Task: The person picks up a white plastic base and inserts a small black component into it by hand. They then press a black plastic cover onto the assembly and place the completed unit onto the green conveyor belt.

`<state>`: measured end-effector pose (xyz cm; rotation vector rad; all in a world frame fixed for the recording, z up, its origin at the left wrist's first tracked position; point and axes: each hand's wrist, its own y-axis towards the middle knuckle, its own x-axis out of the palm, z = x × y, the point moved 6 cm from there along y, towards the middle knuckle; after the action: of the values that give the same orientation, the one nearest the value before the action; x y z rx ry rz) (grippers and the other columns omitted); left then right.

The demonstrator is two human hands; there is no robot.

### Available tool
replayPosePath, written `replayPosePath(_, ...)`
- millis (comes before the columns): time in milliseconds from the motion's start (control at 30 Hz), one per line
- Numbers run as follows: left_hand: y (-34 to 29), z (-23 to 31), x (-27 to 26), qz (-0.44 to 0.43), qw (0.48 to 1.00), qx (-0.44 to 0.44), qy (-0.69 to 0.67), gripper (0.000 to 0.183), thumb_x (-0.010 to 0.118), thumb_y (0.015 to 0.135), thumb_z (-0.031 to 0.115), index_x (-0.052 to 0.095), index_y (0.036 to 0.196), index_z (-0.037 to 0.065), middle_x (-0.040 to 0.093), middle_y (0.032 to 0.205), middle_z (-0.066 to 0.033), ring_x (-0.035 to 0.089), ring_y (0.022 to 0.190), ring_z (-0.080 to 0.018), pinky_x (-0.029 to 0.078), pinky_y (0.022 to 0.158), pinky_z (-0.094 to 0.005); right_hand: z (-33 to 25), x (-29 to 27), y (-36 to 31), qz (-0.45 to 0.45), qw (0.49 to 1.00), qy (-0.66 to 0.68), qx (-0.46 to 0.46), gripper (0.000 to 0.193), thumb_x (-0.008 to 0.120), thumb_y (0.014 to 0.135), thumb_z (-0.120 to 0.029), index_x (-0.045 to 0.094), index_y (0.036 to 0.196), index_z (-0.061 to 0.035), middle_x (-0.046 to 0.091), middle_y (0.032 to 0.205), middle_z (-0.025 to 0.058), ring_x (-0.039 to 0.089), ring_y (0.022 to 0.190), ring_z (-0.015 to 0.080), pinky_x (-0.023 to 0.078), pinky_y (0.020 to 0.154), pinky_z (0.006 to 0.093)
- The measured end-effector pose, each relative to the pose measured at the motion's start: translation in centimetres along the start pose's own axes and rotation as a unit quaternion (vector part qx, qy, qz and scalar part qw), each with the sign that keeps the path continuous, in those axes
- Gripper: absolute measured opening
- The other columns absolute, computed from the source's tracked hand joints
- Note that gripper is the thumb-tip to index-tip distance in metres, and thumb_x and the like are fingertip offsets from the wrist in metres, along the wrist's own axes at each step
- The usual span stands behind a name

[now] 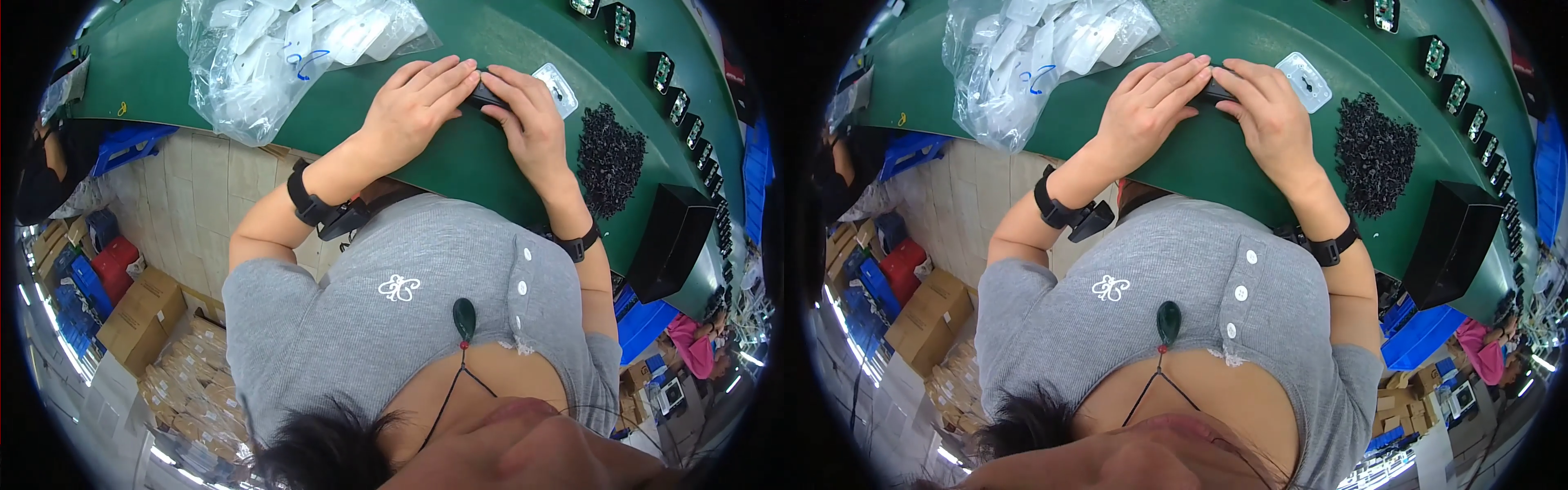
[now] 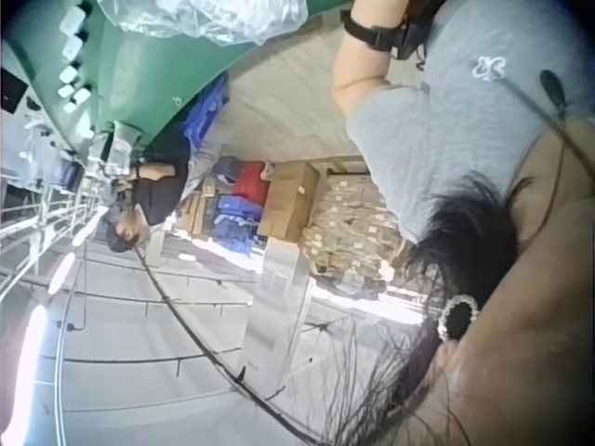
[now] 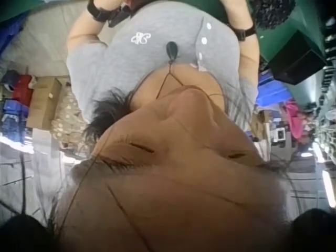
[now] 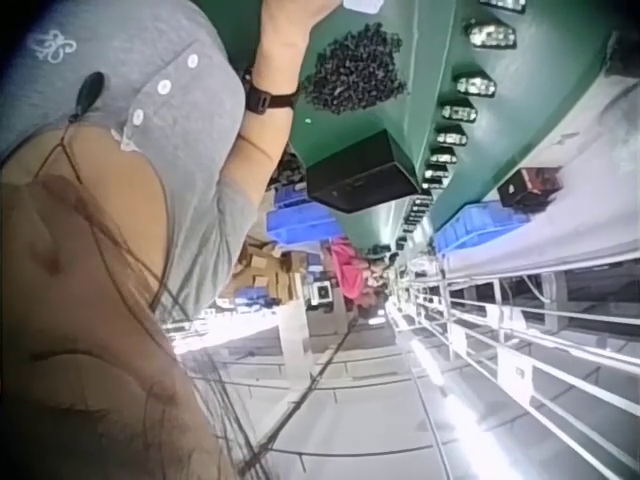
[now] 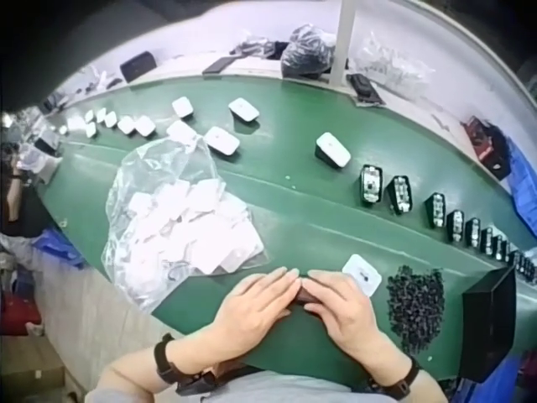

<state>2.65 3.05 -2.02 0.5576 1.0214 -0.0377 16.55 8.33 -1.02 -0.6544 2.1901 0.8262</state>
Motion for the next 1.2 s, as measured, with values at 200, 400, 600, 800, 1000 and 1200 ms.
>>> replayPosePath(200, 1.0, 0.1, 0.7, 0.06, 0.997, 0.022, 0.038, 0.054, 0.074, 0.07, 0.014, 0.058, 0.12, 0.002, 0.061, 0.12, -0.0088, 0.061, 0.105, -0.024, 0.05, 0.085, -0.0356, 1.4, -0.8, 1.5, -0.094, 0.987, 0.092, 0.094, 0.039, 0.07, 0.081, -0.005, 0.061, 0.119, -0.0042, 0.064, 0.115, 0.0098, 0.061, 0.106, 0.0241, 0.048, 0.091, 0.0327)
replayPosePath(400, 1.8, -3.3, 1.5, 0.013, 0.92, -0.217, -0.325, 0.031, 0.068, 0.088, 0.02, 0.061, 0.105, -0.003, 0.063, 0.087, -0.0136, 0.064, 0.079, -0.0245, 0.052, 0.07, -0.0321, 2.4, -0.1, -0.2, 0.015, 0.859, 0.452, 0.24, 0.053, 0.064, 0.091, -0.006, 0.04, 0.138, -0.0018, 0.053, 0.13, 0.0146, 0.052, 0.118, 0.0191, 0.041, 0.101, 0.032)
replayPosePath(600, 5.4, -2.7, 3.6, -0.002, 0.798, -0.277, -0.535, 0.031, 0.063, 0.094, 0.023, 0.06, 0.11, -0.004, 0.067, 0.096, -0.0104, 0.062, 0.079, -0.0122, 0.051, 0.069, -0.0262, 4.8, -4.2, 3.3, 0.114, 0.868, 0.425, 0.23, 0.042, 0.06, 0.093, -0.006, 0.049, 0.133, 0.001, 0.06, 0.12, 0.0097, 0.056, 0.111, 0.0173, 0.041, 0.1, 0.0311)
replayPosePath(800, 8.9, -0.7, 3.7, 0.048, 0.94, -0.118, -0.318, 0.034, 0.069, 0.085, 0.018, 0.06, 0.113, 0.001, 0.062, 0.108, -0.0115, 0.06, 0.088, -0.0229, 0.05, 0.077, -0.0325, 16.4, -16.1, 10.8, 0.206, 0.956, 0.148, 0.147, 0.032, 0.06, 0.089, -0.003, 0.059, 0.121, -0.0008, 0.066, 0.096, 0.0038, 0.059, 0.084, 0.0109, 0.048, 0.077, 0.026)
replayPosePath(1000, 10.3, 5.2, 4.8, -0.01, 0.991, 0.118, -0.054, 0.047, 0.068, 0.074, 0.018, 0.06, 0.119, 0.007, 0.058, 0.116, -0.0063, 0.051, 0.11, -0.0223, 0.043, 0.089, -0.0331, 29.7, -19.9, 13.5, 0.049, 0.956, 0.034, 0.286, 0.034, 0.067, 0.085, -0.013, 0.064, 0.116, -0.0014, 0.067, 0.092, 0.0072, 0.059, 0.076, 0.0127, 0.048, 0.063, 0.0267)
replayPosePath(1200, 11.4, 7.7, 6.2, -0.077, 0.989, 0.125, 0.015, 0.041, 0.06, 0.076, 0.015, 0.061, 0.115, 0.004, 0.053, 0.095, -0.0071, 0.051, 0.094, -0.0209, 0.043, 0.078, -0.0299, 33.0, -19.7, 11.0, -0.041, 0.924, 0.029, 0.38, 0.039, 0.067, 0.083, -0.015, 0.062, 0.117, 0.0029, 0.068, 0.09, 0.0087, 0.061, 0.075, 0.0167, 0.051, 0.064, 0.0302)
